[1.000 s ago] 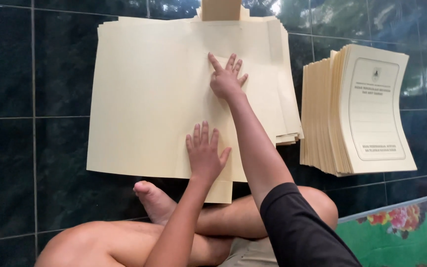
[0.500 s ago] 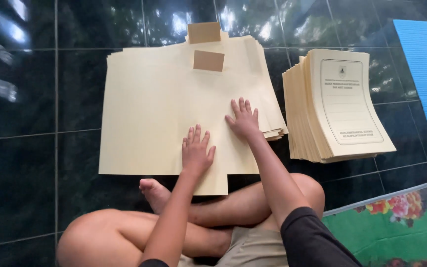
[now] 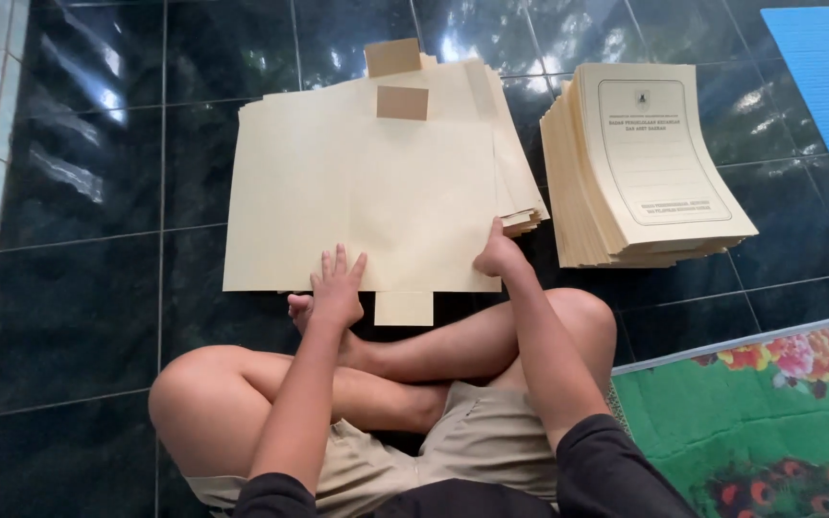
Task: Manually folding flaps on document covers and stacking them in an organized pile.
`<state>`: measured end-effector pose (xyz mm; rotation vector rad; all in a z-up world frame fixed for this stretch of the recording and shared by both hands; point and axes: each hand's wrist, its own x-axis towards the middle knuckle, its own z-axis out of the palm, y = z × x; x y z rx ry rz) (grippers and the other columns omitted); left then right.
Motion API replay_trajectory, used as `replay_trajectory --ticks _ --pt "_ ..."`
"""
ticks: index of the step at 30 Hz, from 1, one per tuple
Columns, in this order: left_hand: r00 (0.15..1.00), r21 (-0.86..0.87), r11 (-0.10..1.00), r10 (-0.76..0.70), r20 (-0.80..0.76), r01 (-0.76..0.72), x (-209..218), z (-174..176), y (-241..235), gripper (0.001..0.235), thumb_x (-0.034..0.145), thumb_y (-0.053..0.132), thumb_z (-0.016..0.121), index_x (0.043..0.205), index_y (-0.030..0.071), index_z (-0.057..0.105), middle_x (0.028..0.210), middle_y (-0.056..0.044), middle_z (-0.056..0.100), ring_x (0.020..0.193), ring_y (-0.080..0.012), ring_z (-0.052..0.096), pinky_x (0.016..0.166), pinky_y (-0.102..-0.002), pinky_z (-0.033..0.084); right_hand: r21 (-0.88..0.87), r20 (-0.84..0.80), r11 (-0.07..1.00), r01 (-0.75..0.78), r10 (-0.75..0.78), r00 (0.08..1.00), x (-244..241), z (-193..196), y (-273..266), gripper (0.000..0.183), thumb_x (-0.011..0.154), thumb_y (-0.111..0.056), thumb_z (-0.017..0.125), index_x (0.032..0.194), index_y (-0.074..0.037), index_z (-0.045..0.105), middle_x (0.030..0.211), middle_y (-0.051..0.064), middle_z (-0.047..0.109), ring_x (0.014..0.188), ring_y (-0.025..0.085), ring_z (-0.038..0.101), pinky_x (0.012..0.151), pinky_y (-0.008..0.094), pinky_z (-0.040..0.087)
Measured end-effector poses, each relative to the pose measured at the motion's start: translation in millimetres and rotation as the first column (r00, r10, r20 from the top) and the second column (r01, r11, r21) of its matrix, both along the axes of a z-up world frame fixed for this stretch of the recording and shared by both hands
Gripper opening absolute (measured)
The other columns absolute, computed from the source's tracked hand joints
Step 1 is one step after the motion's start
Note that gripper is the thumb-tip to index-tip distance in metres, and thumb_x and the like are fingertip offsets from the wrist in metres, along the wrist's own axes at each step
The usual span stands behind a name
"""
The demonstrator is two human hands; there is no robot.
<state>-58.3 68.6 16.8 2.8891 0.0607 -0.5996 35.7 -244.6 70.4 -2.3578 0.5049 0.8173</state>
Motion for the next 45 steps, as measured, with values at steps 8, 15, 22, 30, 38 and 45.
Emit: replay_trajectory --ticks 8,15,22,30,38,45 --pt "0.97 -0.06 0.996 -0.049 0.237 0.065 -16 33 -26 0.057 0.105 0.033 0.038 0.162 0.033 0.032 0.171 -0.01 0.023 0.158 -0.038 0.013 0.12 -0.07 0.017 -0.009 0.345 1.0 0.027 -0.023 0.938 27 -6 -55 0.08 0.079 -0.013 0.076 0.15 -0.015 0.039 0.117 0.02 0.072 0.122 0.036 0.066 0.1 0.048 0.056" --pt "0.935 -0.155 0.985 -0.021 0.355 0.081 9 46 -54 0.057 0.105 0.034 0.042 0.161 0.042 0.031 0.169 -0.009 0.026 0.157 -0.0385 0.017 0.119 -0.071 0.02 0.29 0.543 0.918 0.272 -0.392 0.743 48 11 -69 0.026 0.082 -0.015 0.074 0.108 -0.02 0.076 0.102 0.004 0.077 0.091 0.018 0.074 0.077 0.034 0.06" --pt "0.955 -0.171 0.983 -0.015 0.295 0.068 49 38 -72 0.054 0.106 0.037 0.039 0.159 0.047 0.031 0.17 -0.007 0.026 0.157 -0.0393 0.015 0.118 -0.075 0.017 0.216 0.529 0.931 0.293 -0.364 0.766 66 11 -65 0.03 0.091 -0.025 0.065 0.118 -0.02 0.076 0.12 0.009 0.072 0.113 0.032 0.069 0.094 0.046 0.058" --pt "0.996 0.075 0.994 -0.078 0.03 0.076 80 41 -93 0.08 0.085 0.06 0.053 0.158 0.033 0.039 0.17 -0.021 0.021 0.159 -0.0397 0.012 0.111 -0.081 0.013 0.345 0.391 0.922 0.173 -0.309 0.867 48 65 -60 0.075 0.088 -0.047 0.078 0.147 -0.007 0.055 0.158 0.028 0.037 0.151 0.04 0.034 0.124 0.048 0.033" --pt "0.912 -0.583 0.783 0.053 0.407 0.214 112 87 -235 0.033 0.084 0.029 0.07 0.114 0.016 0.075 0.103 -0.01 0.073 0.096 -0.0309 0.073 0.085 -0.042 0.056 0.611 0.5 0.673 0.417 -0.736 0.456 20 89 -140 0.038 0.093 -0.031 0.075 0.124 -0.011 0.068 0.121 0.013 0.065 0.097 0.02 0.071 0.081 0.031 0.06" --pt "0.996 -0.783 0.616 0.062 -0.063 -0.087 126 115 -377 0.052 0.085 0.065 0.066 0.057 0.022 0.071 0.052 0.003 0.066 0.066 -0.0193 0.072 0.07 -0.034 0.057 0.867 0.395 0.274 0.416 -0.887 -0.239 -2 89 -200 0.007 0.089 -0.011 0.07 0.094 -0.008 0.066 0.08 0.005 0.064 0.053 0.007 0.056 0.04 0.016 0.041"
